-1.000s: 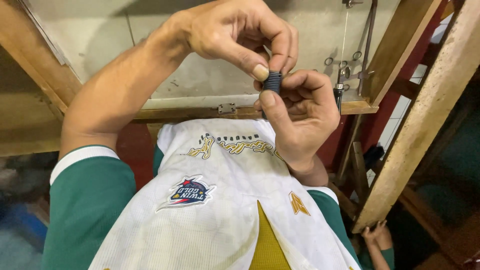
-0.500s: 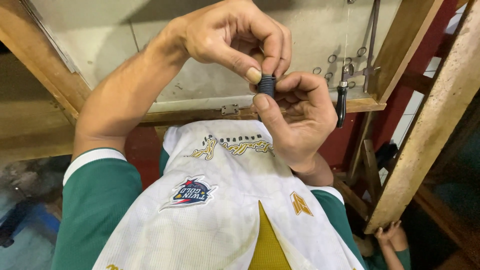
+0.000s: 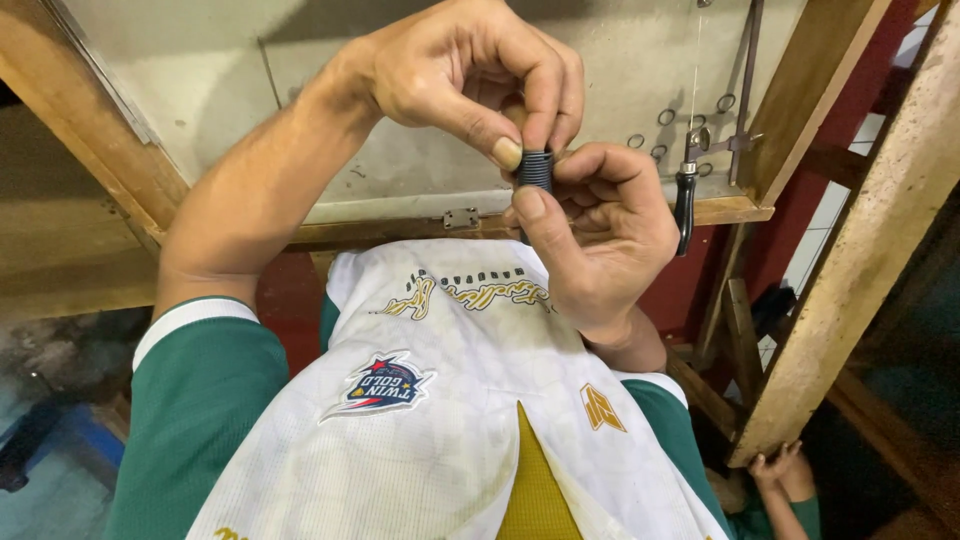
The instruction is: Using a jeweler's saw to cut individual metal rings from a coiled wire on a workbench bench pin.
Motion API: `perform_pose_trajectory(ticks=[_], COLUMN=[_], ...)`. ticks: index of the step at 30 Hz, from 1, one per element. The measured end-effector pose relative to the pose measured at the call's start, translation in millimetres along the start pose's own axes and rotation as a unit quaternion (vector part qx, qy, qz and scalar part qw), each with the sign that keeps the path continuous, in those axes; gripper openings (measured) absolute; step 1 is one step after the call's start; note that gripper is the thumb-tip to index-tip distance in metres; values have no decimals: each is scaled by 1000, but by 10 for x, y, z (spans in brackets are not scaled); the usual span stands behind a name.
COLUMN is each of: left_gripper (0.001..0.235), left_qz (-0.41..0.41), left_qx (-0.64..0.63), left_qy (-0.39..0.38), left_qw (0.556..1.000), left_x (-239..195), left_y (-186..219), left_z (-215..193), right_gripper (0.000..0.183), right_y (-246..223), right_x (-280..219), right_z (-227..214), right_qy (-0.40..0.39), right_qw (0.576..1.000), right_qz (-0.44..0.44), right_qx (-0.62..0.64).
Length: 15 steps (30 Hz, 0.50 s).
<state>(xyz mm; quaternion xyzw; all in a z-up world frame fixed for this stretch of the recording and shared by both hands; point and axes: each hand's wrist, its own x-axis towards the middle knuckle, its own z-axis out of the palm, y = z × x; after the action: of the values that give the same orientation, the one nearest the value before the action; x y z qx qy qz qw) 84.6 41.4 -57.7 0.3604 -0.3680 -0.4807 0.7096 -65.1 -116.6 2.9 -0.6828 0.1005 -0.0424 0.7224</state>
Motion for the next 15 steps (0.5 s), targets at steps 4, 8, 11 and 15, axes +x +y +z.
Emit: perform_pose_trajectory(ticks=[4, 8, 11, 15], left_gripper=[18, 17, 18, 17], left_qz=[7, 14, 15, 25], left_qx=[13, 13, 12, 21], left_qy=[0, -1, -1, 1], left_qw=[1000, 1000, 1000, 999], left_x=[2, -2, -4, -2], left_y=[-16, -33, -31, -48], left_z=[-14, -27, -24, -27], right_gripper=[25, 25, 25, 25], right_y=[-19, -13, -23, -15], right_x=[11, 15, 19, 25], right_z=[-13, -17, -11, -16], right_qy=[-13, -16, -12, -15], right_qw=[1000, 1000, 1000, 1000], right_qz=[9, 11, 14, 3], right_qx=[-1, 0, -5, -9])
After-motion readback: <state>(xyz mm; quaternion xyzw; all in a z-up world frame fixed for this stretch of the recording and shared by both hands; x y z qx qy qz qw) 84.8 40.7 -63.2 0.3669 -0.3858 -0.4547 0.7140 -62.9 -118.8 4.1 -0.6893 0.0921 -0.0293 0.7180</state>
